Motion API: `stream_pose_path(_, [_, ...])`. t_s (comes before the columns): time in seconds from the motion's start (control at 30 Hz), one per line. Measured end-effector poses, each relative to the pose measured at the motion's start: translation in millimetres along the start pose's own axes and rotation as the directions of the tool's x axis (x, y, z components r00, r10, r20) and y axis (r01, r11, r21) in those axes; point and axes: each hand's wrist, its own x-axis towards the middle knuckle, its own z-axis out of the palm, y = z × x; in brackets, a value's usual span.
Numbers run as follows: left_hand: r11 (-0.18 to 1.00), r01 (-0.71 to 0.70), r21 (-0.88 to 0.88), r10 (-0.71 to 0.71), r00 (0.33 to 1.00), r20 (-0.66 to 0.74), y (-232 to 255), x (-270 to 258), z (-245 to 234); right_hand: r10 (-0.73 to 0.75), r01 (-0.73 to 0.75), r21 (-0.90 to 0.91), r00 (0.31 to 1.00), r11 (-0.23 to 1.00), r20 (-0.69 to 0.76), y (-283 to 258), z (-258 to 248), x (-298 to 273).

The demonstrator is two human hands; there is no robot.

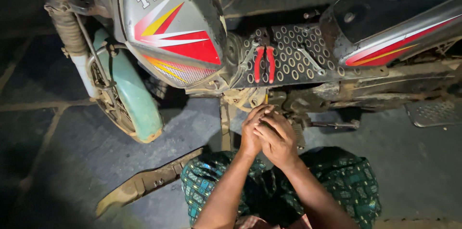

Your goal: The person uses a screwdriver to tighten a screw on the motorcycle's engine casing. The person is sitting on the floor while performing the repair.

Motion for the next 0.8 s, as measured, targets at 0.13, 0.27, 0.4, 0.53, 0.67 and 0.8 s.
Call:
stream_pose_path(0.13, [1.000, -0.013, 0.026, 0.013, 1.000, -0.010, -2, 0, 0, 0.001, 0.000, -0.025, 1.000, 1.000, 0.024, 1, -1, -1])
stream_pose_path(0.27, [0.999, 0.023, -0.026, -0.023, 1.000, -0.014, -4, 1, 1, -0.010, 0.010, -0.025, 1.000, 1.000, 0.026, 3, -1, 2])
stream_pose_path(0.4, [0.999, -0.035, -0.012, 0.035, 0.999, -0.016, -7, 0, 0, -0.007, 0.008, -0.026, 0.999, 1.000, 0.036, 3, 0, -1])
stream_pose_path(0.53, [1.000, -0.005, -0.001, 0.005, 0.999, 0.048, 2, 2, -8, -0.020, 0.020, -0.005, 0.995, 1.000, 0.099, 4, -2, -7])
stream_pose_path(0.67, [0.998, 0.058, 0.011, -0.058, 0.998, -0.004, 4, 0, -6, -0.011, 0.009, 0.028, 0.999, 1.000, 0.054, 10, 5, -13])
stream_pose_path(0.8, [0.997, 0.039, -0.067, -0.042, 0.998, -0.038, -8, -4, 6, -0.026, 0.026, 0.086, 1.000, 0.996, -0.006, 17, 6, -13])
